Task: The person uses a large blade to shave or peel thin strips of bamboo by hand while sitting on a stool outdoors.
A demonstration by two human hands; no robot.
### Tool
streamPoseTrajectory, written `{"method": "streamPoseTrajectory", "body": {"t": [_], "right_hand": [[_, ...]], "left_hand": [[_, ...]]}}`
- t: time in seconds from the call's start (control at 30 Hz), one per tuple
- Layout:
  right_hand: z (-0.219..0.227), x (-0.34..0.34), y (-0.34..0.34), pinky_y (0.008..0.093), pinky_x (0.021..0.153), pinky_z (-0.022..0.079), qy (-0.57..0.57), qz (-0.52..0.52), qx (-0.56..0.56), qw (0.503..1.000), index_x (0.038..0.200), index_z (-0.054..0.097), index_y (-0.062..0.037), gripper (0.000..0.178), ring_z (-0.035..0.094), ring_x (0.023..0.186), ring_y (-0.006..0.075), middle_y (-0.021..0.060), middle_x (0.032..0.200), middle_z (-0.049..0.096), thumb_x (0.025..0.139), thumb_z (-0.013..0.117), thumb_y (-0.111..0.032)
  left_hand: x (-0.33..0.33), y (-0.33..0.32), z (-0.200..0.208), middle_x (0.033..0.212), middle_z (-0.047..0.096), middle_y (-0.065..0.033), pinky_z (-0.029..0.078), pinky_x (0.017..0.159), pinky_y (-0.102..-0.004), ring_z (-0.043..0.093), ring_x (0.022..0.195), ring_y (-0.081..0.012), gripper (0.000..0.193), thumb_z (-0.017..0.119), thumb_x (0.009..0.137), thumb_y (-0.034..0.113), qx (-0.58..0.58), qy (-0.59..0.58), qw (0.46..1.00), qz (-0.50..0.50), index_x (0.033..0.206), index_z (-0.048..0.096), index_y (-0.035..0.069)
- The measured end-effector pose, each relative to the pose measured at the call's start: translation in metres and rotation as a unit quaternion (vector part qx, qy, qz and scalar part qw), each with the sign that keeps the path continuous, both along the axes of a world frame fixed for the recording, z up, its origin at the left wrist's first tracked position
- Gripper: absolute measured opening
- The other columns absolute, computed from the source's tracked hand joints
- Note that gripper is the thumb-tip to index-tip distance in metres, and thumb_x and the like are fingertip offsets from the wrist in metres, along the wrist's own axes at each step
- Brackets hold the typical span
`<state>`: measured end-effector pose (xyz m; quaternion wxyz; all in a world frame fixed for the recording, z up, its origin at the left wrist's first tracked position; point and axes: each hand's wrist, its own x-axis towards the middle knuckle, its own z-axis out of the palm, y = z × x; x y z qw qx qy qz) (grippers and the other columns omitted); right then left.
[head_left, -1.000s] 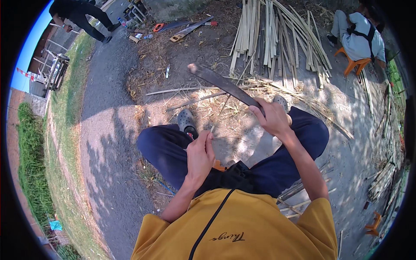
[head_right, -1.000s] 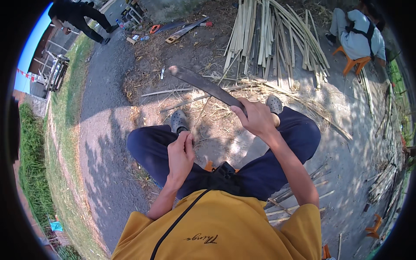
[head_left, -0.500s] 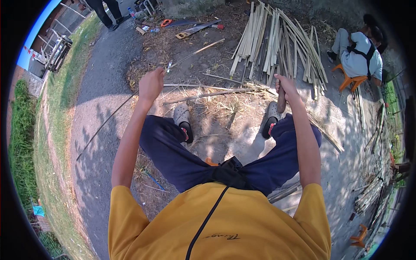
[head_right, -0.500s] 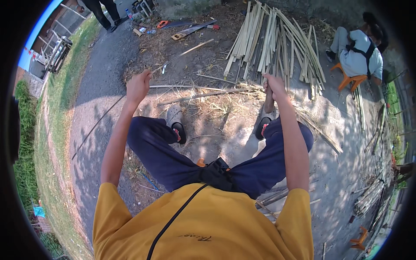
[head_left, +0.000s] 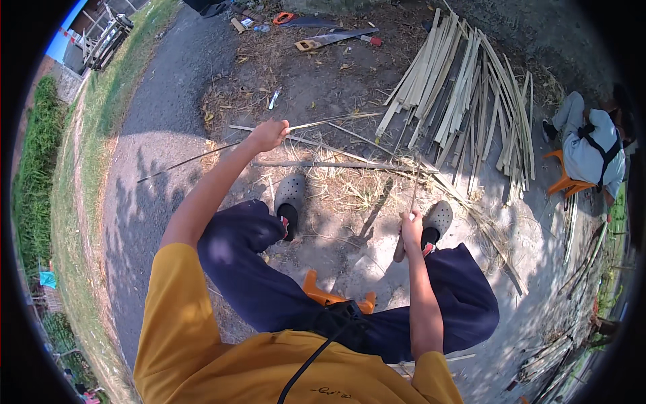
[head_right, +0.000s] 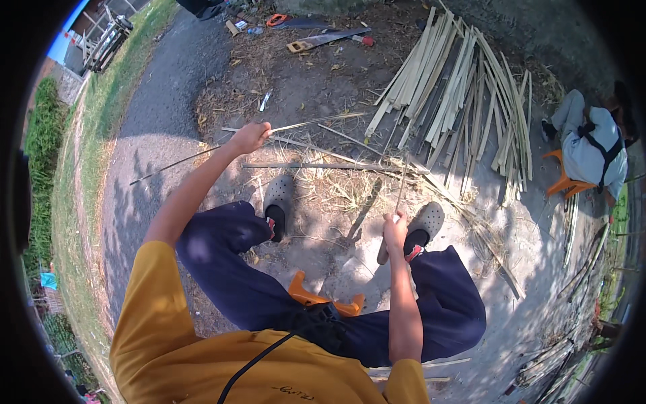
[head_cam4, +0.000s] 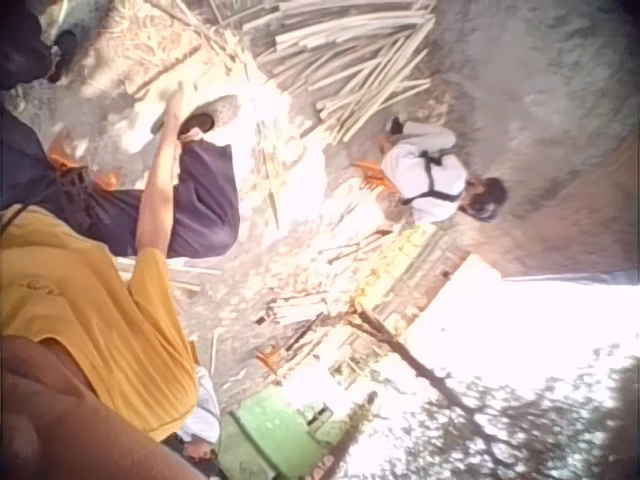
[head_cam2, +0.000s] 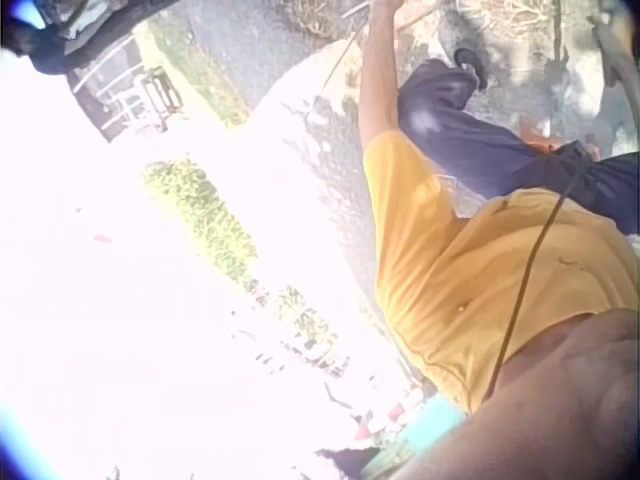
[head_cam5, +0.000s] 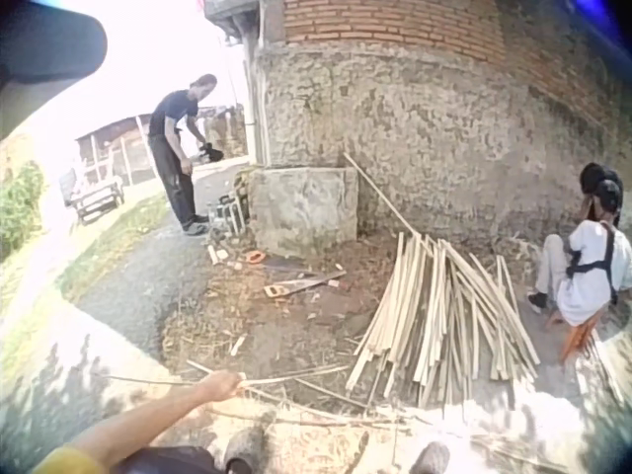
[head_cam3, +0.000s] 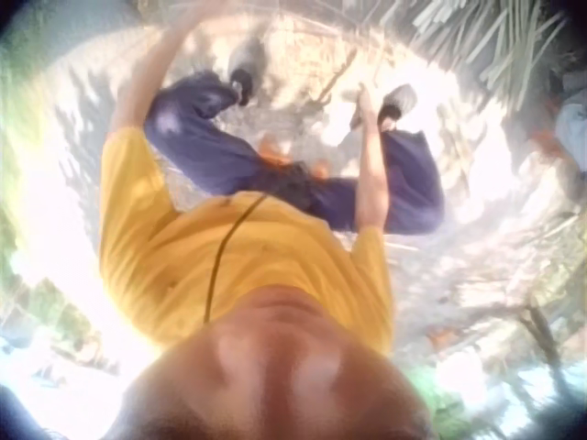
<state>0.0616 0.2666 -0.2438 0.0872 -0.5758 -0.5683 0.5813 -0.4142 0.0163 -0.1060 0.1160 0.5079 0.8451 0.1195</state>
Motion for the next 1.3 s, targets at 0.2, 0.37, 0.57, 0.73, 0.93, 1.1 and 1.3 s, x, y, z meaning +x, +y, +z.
{"method": "streamPoseTrajectory", "body": {"t": [0.2, 0.37, 0.57, 0.73, 0.93, 1.1, 1.3], "right_hand": [[-0.052, 0.005, -0.043, 0.0506, 0.081, 0.054, -0.102, 0.080, 0.182, 0.975, 0.146, 0.047, -0.0111, 0.066, 0.072, 0.084, 0.0389, 0.0206, 0.087, 0.073, 0.088, 0.072, -0.029], [-0.076, -0.016, -0.064, 0.0546, 0.078, 0.052, -0.142, 0.110, 0.220, 0.959, 0.153, 0.036, -0.0122, 0.077, 0.071, 0.083, 0.0459, 0.0249, 0.084, 0.072, 0.090, 0.075, -0.030], [-0.113, -0.009, -0.085, 0.0521, 0.090, 0.052, -0.173, 0.131, 0.220, 0.951, 0.154, 0.032, -0.0040, 0.081, 0.070, 0.097, 0.0451, 0.0286, 0.106, 0.070, 0.088, 0.077, -0.019], [-0.093, -0.026, -0.068, 0.0469, 0.108, 0.045, -0.218, 0.184, 0.211, 0.935, 0.152, 0.033, 0.0037, 0.081, 0.058, 0.126, 0.0426, 0.0280, 0.141, 0.052, 0.087, 0.077, -0.014], [0.029, -0.094, 0.022, 0.0487, 0.122, 0.030, -0.047, 0.210, 0.507, 0.834, 0.152, 0.045, -0.0096, 0.077, 0.043, 0.142, 0.0399, 0.0212, 0.153, 0.042, 0.084, 0.078, -0.020], [0.131, -0.122, 0.080, 0.0448, 0.097, 0.047, 0.003, 0.517, 0.380, 0.767, 0.117, 0.068, -0.0043, 0.028, 0.066, 0.107, 0.0352, 0.0147, 0.110, 0.070, 0.099, 0.067, -0.025], [0.261, -0.056, 0.130, 0.0352, 0.069, 0.049, 0.048, 0.429, 0.326, 0.841, 0.101, 0.062, 0.0013, 0.021, 0.060, 0.073, 0.0161, 0.0104, 0.079, 0.065, 0.099, 0.071, -0.018]], "left_hand": [[-0.010, -0.070, -0.099, 0.091, 0.071, -0.0205, 0.053, 0.080, -0.0537, 0.068, 0.092, -0.0447, 0.020, 0.057, 0.102, 0.027, -0.076, -0.097, 0.992, 0.041, 0.102, 0.066, 0.009], [0.031, -0.095, -0.155, 0.094, 0.072, -0.0193, 0.053, 0.082, -0.0551, 0.068, 0.094, -0.0447, 0.019, 0.057, 0.102, 0.027, -0.025, -0.132, 0.984, 0.121, 0.103, 0.066, 0.010], [0.058, -0.086, -0.141, 0.097, 0.072, -0.0205, 0.052, 0.085, -0.0527, 0.067, 0.097, -0.0454, 0.018, 0.058, 0.100, 0.023, -0.020, -0.174, 0.976, 0.128, 0.106, 0.068, 0.009], [0.067, -0.065, -0.115, 0.103, 0.074, -0.0191, 0.053, 0.086, -0.0479, 0.068, 0.102, -0.0421, 0.022, 0.059, 0.102, 0.023, 0.035, -0.200, 0.975, 0.089, 0.107, 0.070, 0.004], [0.071, -0.033, -0.084, 0.105, 0.073, -0.0179, 0.054, 0.086, -0.0498, 0.068, 0.100, -0.0408, 0.023, 0.060, 0.101, 0.026, 0.067, -0.143, 0.987, 0.004, 0.106, 0.071, 0.007], [0.059, 0.005, -0.008, 0.096, 0.072, -0.0175, 0.054, 0.082, -0.0467, 0.069, 0.095, -0.0385, 0.019, 0.063, 0.101, 0.020, 0.090, -0.136, 0.984, -0.071, 0.109, 0.069, 0.004], [0.078, 0.025, 0.118, 0.121, 0.068, -0.0158, 0.056, 0.092, -0.0434, 0.069, 0.106, -0.0348, 0.050, 0.074, 0.094, 0.035, 0.131, -0.044, 0.983, -0.118, 0.136, 0.061, 0.011]]}}
